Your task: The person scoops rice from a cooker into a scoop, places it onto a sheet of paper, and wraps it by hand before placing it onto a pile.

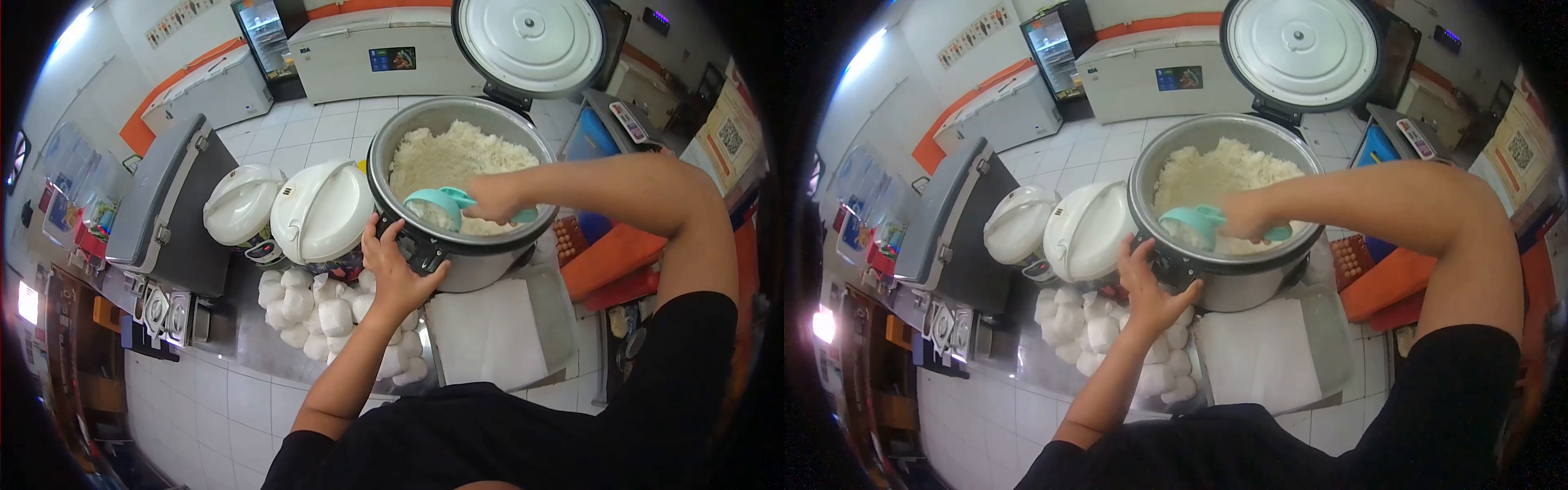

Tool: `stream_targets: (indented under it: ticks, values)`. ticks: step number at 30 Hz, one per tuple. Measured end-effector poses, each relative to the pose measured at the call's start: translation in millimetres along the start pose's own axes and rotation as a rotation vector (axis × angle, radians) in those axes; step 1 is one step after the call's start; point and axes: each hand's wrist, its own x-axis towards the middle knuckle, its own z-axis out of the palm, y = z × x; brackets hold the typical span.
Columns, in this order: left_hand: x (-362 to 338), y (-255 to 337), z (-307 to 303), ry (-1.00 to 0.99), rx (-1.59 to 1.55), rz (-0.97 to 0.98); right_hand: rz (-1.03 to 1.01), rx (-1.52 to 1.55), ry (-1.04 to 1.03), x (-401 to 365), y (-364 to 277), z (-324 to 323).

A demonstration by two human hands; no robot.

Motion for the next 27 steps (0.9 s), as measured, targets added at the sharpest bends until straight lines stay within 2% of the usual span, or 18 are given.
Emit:
stream_targets:
  ticks: [5,11,13,14,16,18,20,22,24,25,26,27]
  values:
    - [2.5,1.0,1.2,-0.004,-0.025,-0.022,-0.033,-0.016,-0.067,-14.0,19.9,-8.9]
    - [1.5,1.4,-1.0,-0.029,-0.046,-0.048,-0.049,0.264,-0.1,-47.6,48.4,-24.0]
    - [1.7,2.7,-3.0,-0.037,-0.029,-0.022,-0.003,0.672,-0.156,-65.3,58.7,-18.6]
    - [0.3,3.3,-3.9,-0.057,-0.042,-0.023,0.015,0.689,-0.159,-77.0,59.7,-9.7]
    - [-6.9,-0.5,-1.5,-0.018,0.027,0.016,-0.037,0.984,-0.159,-107.5,55.4,15.9]
    - [-27.7,-7.9,0.9,-0.007,0.016,0.038,0.005,1.118,-0.154,-134.2,47.0,68.4]
    - [-64.6,-13.8,4.6,-0.031,-0.101,0.036,0.028,1.351,-0.104,-145.6,45.0,141.7]
    - [-118.5,-21.4,10.0,-0.083,-0.207,0.062,0.066,1.498,-0.145,-140.8,52.4,226.4]
    - [-172.9,-24.0,10.9,-0.336,-0.223,0.147,0.34,1.775,-0.091,-133.3,61.9,303.6]
    - [-196.3,-19.0,7.0,-0.445,-0.269,0.125,0.363,1.778,-0.087,-127.5,66.7,336.4]
    - [-215.6,-18.0,8.2,-0.445,-0.282,0.119,0.451,1.645,0.128,-119.1,70.1,365.2]
    - [-233.7,-20.5,11.5,-0.679,-0.332,0.195,0.524,1.5,0.334,-111.6,71.4,385.8]
